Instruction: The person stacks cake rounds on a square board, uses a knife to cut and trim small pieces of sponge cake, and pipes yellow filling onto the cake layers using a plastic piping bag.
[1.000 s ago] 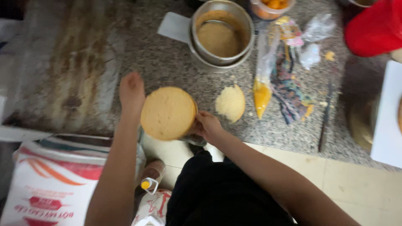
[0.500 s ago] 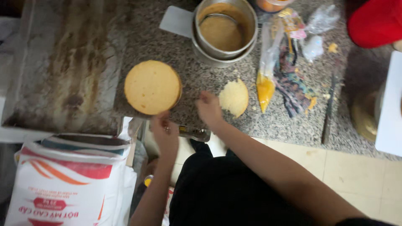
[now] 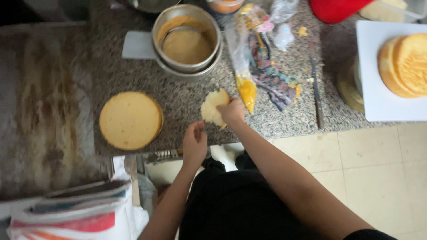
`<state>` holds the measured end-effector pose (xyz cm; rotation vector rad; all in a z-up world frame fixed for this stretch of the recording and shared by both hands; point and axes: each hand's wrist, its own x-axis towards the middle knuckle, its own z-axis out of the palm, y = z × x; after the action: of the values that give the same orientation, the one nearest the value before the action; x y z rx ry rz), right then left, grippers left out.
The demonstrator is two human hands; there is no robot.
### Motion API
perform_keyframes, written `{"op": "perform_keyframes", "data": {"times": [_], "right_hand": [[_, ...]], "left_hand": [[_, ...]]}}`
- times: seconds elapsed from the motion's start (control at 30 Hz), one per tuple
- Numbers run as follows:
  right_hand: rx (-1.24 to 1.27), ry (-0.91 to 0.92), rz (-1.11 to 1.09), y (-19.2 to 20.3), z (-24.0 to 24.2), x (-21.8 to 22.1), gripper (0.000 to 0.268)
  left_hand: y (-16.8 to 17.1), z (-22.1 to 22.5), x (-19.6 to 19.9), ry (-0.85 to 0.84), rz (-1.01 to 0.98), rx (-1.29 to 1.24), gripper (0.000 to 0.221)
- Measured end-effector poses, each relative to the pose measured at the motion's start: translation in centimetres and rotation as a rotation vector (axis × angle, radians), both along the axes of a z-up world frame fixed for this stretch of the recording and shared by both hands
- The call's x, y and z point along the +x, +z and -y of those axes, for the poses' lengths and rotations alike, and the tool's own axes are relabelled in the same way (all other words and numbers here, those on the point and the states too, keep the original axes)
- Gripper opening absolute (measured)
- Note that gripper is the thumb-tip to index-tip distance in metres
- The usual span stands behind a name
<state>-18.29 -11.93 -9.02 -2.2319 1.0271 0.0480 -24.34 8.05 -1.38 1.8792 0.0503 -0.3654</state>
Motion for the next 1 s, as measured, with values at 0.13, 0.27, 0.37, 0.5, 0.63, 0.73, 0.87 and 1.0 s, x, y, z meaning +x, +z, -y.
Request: {"op": "perform_keyframes", "data": {"times": [0.13, 0.27, 0.37, 0.5, 0.63, 0.73, 0.87, 1.0], "right_hand": [[0.143, 0.106, 0.075, 0.0, 0.1, 0.1, 0.048], [0.504, 0.041, 0.264, 5.5, 1.8, -1.9, 0.038], [0.743, -0.152, 0.349, 12.1, 5.6, -5.5, 0.038], [0.986, -0.441, 0.575, 18.9, 13.7, -12.9, 0.04], [1.145, -0.644, 0.805, 23.1, 23.0, -22.5, 0.04], [1.142, -0.795, 0.91, 24.6, 29.0, -29.6, 0.044], [1.099, -0.915, 0.953, 24.0, 36.1, -36.4, 0.047], [1.117, -0.893, 0.994, 22.9, 42.3, -40.4, 0.043]], "left_hand": [[-2.3, 0.8, -0.9, -0.03, 0.11, -0.131, 0.032], [-1.9, 3.4, -1.0, -0.081, -0.048, -0.189, 0.029], [0.4, 6.1, -1.0, -0.18, -0.059, -0.187, 0.028], [2.5, 12.9, -1.0, -0.287, 0.007, -0.252, 0.027], [3.8, 21.9, -3.1, -0.454, 0.029, -0.261, 0.027], [5.3, 30.0, -5.0, -0.542, 0.034, -0.303, 0.024], [8.9, 40.0, -6.8, -0.638, 0.29, 0.008, 0.026], [12.2, 47.1, -7.1, -0.819, 0.892, 0.039, 0.031]]}}
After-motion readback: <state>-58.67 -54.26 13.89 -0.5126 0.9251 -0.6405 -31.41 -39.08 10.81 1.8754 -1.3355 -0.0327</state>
